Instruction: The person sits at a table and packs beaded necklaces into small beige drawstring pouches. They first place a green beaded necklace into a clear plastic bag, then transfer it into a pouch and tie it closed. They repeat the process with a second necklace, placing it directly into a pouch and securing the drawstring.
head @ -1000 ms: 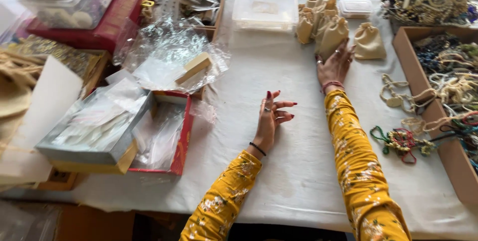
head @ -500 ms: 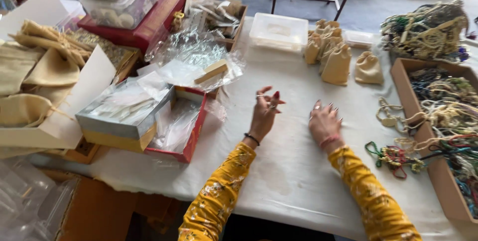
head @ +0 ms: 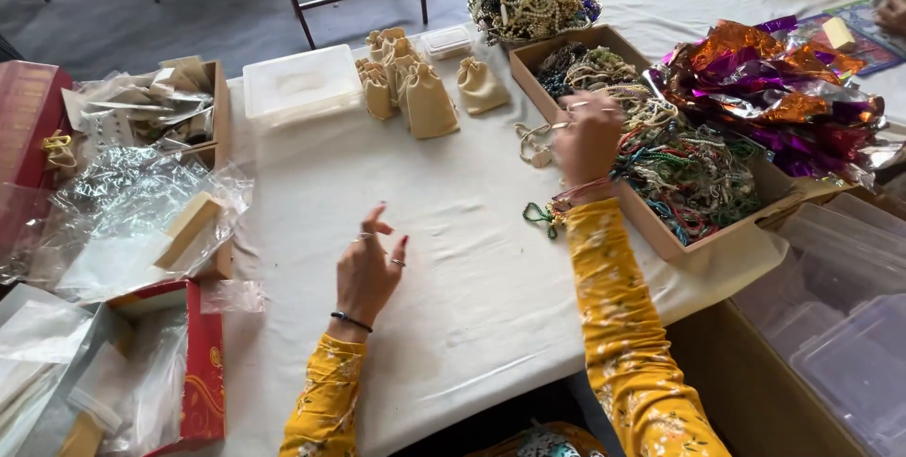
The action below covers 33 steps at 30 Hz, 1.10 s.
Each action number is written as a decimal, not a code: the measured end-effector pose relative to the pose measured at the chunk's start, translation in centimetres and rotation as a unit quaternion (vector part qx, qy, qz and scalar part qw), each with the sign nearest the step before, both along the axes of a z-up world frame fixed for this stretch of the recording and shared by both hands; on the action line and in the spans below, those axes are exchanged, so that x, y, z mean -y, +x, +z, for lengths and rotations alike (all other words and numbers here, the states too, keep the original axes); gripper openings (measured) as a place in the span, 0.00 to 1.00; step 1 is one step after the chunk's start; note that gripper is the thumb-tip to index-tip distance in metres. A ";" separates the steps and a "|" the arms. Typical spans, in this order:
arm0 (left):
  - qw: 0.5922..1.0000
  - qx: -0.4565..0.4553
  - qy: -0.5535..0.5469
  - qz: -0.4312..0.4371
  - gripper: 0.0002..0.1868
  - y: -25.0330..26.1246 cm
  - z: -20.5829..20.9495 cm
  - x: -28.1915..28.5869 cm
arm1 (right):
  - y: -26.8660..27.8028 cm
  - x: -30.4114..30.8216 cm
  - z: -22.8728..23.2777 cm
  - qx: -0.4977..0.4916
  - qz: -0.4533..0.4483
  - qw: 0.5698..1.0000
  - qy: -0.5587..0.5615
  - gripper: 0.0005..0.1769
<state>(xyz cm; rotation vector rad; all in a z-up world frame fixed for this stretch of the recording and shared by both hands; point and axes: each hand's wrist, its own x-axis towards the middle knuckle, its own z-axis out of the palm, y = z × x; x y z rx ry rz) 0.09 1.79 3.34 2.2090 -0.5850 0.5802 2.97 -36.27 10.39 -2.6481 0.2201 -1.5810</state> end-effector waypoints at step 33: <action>0.994 0.010 0.056 -0.093 0.36 -1.4 0.1 1.3 | 7.3 10.6 1.5 -0.289 0.021 0.928 0.235 0.13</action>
